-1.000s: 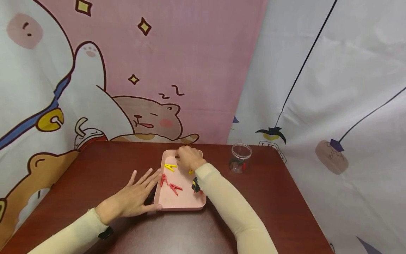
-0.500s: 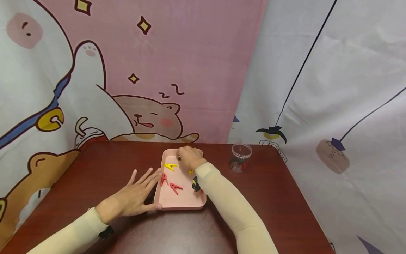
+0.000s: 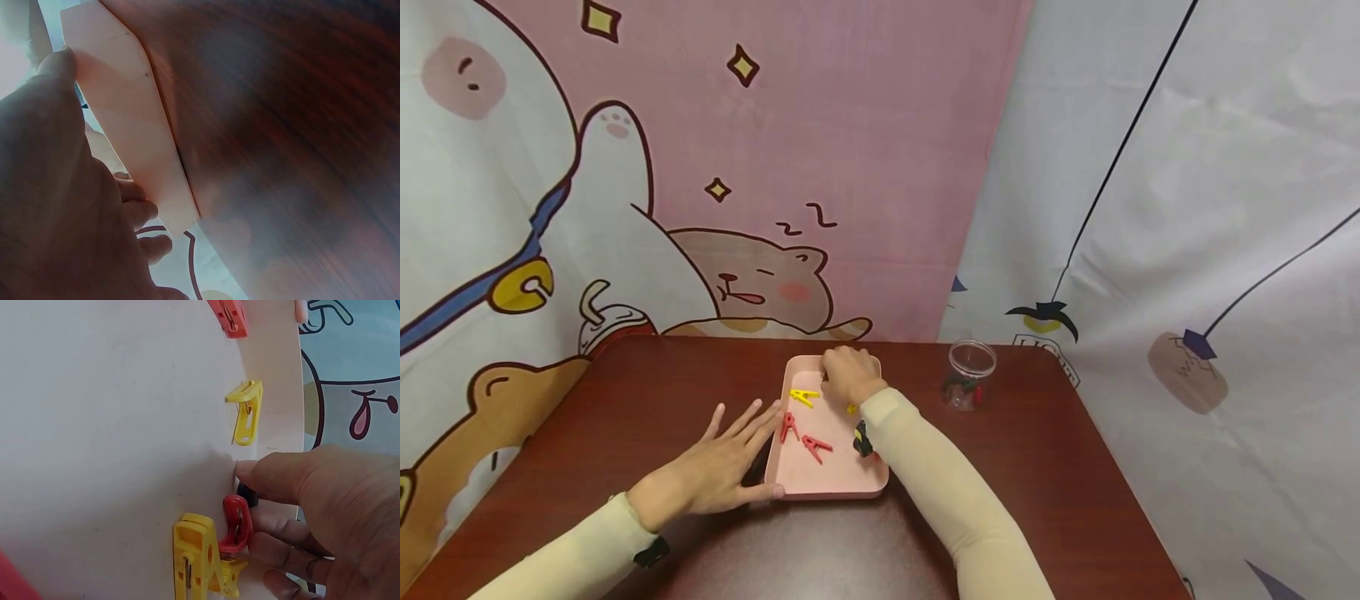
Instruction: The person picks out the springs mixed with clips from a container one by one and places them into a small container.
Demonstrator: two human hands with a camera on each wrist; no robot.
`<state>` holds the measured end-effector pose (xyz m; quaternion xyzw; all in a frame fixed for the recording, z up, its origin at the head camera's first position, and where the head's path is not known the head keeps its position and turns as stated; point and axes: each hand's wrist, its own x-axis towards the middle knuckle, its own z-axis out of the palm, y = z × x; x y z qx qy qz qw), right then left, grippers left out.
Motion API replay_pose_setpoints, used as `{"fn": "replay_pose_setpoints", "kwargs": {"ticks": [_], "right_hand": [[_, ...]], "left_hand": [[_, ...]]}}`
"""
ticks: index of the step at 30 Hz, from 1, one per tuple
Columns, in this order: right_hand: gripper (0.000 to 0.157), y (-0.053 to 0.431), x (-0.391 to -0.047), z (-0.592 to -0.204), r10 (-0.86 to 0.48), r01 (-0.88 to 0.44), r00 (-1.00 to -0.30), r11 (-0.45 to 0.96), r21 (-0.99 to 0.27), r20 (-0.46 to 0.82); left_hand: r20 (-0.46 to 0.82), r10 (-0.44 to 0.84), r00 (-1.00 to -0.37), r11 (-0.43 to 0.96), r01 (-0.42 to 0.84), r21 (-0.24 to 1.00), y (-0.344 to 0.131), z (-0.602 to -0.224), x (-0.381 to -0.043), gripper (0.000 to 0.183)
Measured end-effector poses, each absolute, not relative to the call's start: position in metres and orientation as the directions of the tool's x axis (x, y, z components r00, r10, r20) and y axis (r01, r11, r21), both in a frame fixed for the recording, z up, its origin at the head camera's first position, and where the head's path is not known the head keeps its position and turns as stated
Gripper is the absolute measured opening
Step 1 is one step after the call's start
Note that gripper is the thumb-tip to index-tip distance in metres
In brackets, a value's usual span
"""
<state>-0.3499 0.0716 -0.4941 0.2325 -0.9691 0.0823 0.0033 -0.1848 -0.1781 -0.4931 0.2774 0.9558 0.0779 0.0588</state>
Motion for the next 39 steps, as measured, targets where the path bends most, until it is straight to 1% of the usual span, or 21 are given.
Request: {"fn": "replay_pose_setpoints", "kwargs": {"ticks": [5,20,34,39], "right_hand": [[0.006,0.0724,-0.3484,-0.4927,-0.465,-0.466,-0.884,0.87,-0.159,0.048],[0.015,0.0787,-0.3501,-0.4937,-0.516,-0.504,-0.857,0.832,-0.233,0.01],[0.008,0.0772,-0.3501,-0.4916,-0.517,-0.516,-0.855,0.84,-0.169,0.043],[0.008,0.0771,-0.3482,-0.4913,-0.514,-0.508,-0.858,0.838,-0.199,0.028]], "left_hand": [[-0.064,0.538,-0.841,0.834,0.52,0.183,-0.1785,-0.4924,-0.1838,0.121],[-0.068,0.534,-0.843,0.837,0.516,0.181,-0.1788,-0.4932,-0.1849,0.12],[-0.044,0.543,-0.839,0.831,0.528,0.174,-0.1789,-0.493,-0.1851,0.121],[-0.059,0.54,-0.84,0.833,0.523,0.183,-0.1787,-0.4939,-0.1856,0.121]]}}
